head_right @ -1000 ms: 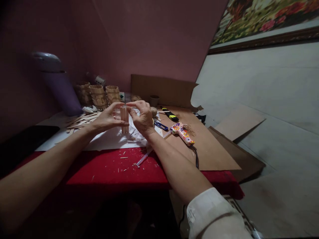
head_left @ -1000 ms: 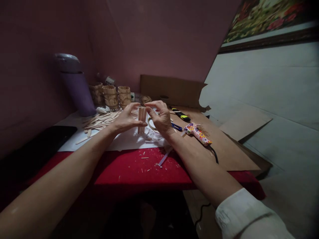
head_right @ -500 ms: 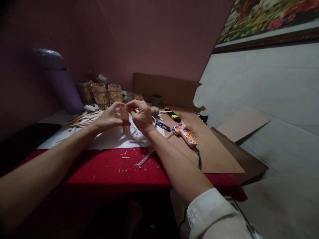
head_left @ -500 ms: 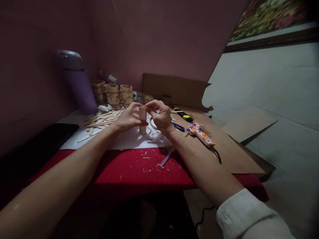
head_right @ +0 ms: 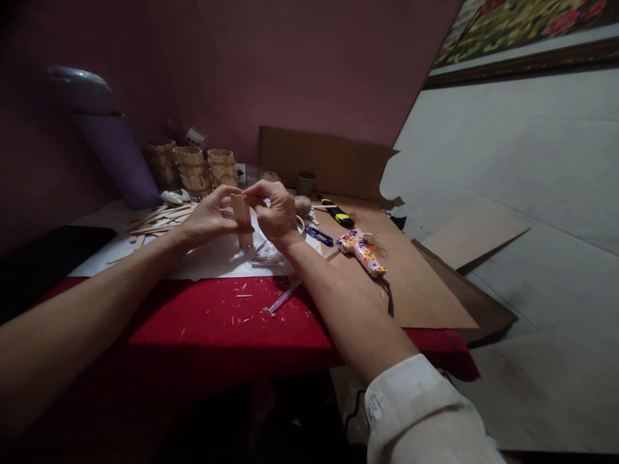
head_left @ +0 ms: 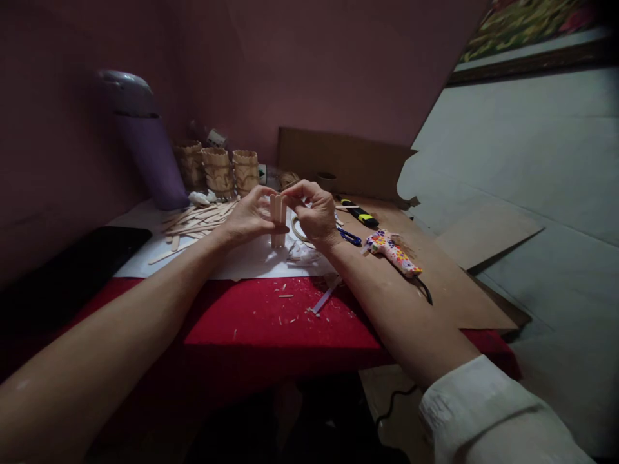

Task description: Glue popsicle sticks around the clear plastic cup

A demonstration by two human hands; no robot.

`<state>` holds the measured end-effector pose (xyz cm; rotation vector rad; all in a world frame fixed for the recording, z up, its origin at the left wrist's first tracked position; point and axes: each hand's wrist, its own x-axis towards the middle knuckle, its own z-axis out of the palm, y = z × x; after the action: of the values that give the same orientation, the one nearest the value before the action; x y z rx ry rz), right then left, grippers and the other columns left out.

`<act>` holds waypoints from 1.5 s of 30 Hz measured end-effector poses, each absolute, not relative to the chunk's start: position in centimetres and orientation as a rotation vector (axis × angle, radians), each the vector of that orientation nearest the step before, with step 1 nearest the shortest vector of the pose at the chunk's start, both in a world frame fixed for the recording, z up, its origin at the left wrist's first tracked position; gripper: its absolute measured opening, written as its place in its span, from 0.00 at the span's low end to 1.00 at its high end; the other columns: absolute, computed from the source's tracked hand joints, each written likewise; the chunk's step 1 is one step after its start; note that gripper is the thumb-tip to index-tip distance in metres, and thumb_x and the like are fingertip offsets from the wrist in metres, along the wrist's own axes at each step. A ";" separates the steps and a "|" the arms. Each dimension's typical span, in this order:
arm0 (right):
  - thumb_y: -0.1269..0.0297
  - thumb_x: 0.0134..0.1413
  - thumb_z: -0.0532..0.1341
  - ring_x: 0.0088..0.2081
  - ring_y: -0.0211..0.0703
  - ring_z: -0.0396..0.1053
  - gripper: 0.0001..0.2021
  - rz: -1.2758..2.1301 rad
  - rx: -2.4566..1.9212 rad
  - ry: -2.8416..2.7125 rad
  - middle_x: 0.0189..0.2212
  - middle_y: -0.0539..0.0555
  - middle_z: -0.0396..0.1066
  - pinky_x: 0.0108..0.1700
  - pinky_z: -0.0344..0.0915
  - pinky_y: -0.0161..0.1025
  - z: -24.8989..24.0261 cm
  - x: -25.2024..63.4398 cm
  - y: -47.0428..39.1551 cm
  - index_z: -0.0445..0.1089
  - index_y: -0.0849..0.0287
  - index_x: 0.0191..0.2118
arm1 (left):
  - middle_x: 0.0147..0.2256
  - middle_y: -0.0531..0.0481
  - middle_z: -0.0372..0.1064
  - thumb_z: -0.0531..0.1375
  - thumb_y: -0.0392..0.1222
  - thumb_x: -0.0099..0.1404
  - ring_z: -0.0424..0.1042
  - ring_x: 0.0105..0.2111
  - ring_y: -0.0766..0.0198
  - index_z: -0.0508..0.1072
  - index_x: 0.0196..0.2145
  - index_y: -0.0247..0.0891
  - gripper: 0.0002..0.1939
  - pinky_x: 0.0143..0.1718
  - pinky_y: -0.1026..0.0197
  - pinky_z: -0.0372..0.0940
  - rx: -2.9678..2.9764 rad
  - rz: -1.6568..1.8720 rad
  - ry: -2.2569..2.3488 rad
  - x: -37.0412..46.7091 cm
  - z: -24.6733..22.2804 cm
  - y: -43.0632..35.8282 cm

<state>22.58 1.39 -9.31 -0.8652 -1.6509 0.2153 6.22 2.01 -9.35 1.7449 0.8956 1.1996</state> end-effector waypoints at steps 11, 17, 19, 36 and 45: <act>0.70 0.56 0.64 0.36 0.41 0.68 0.05 0.201 -0.841 -1.644 0.29 0.47 0.72 0.44 0.68 0.43 -9.5 22.4 1.2 0.73 0.53 0.30 | 0.31 0.54 0.72 0.78 0.40 0.33 0.74 0.31 0.60 0.67 0.42 0.40 0.38 0.32 0.58 0.68 1.750 1.224 0.900 6.1 -9.5 2.0; 0.71 0.56 0.64 0.37 0.42 0.67 0.06 0.204 -0.861 -1.643 0.30 0.47 0.71 0.45 0.67 0.44 -9.6 22.4 1.3 0.73 0.53 0.30 | 0.33 0.52 0.72 0.78 0.40 0.33 0.73 0.32 0.60 0.69 0.42 0.40 0.38 0.33 0.59 0.67 1.759 1.243 0.905 6.1 -9.6 2.1; 0.71 0.56 0.64 0.37 0.41 0.67 0.06 0.211 -0.838 -1.637 0.30 0.47 0.71 0.45 0.66 0.44 -9.7 22.4 1.3 0.73 0.53 0.30 | 0.32 0.53 0.72 0.78 0.40 0.33 0.73 0.31 0.60 0.68 0.42 0.40 0.37 0.32 0.60 0.67 1.769 1.243 0.898 6.0 -9.7 2.2; 0.75 0.54 0.66 0.36 0.41 0.68 0.08 0.106 -0.741 -1.623 0.28 0.46 0.72 0.44 0.64 0.42 -9.9 22.5 1.7 0.74 0.54 0.29 | 0.29 0.56 0.71 0.77 0.39 0.33 0.72 0.27 0.65 0.67 0.42 0.39 0.38 0.29 0.64 0.65 1.786 1.248 0.851 6.0 -9.9 2.7; 0.58 0.67 0.60 0.44 0.46 0.72 0.10 0.079 -0.786 -1.615 0.39 0.52 0.79 0.51 0.68 0.47 -10.4 23.6 2.1 0.79 0.50 0.44 | 0.32 0.53 0.72 0.79 0.41 0.32 0.74 0.31 0.61 0.68 0.42 0.39 0.39 0.31 0.61 0.67 1.616 1.311 0.898 6.0 -8.8 1.9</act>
<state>23.55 2.12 -10.41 -0.7862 -1.6149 0.0789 5.97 1.85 -8.77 1.6159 0.8977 1.3111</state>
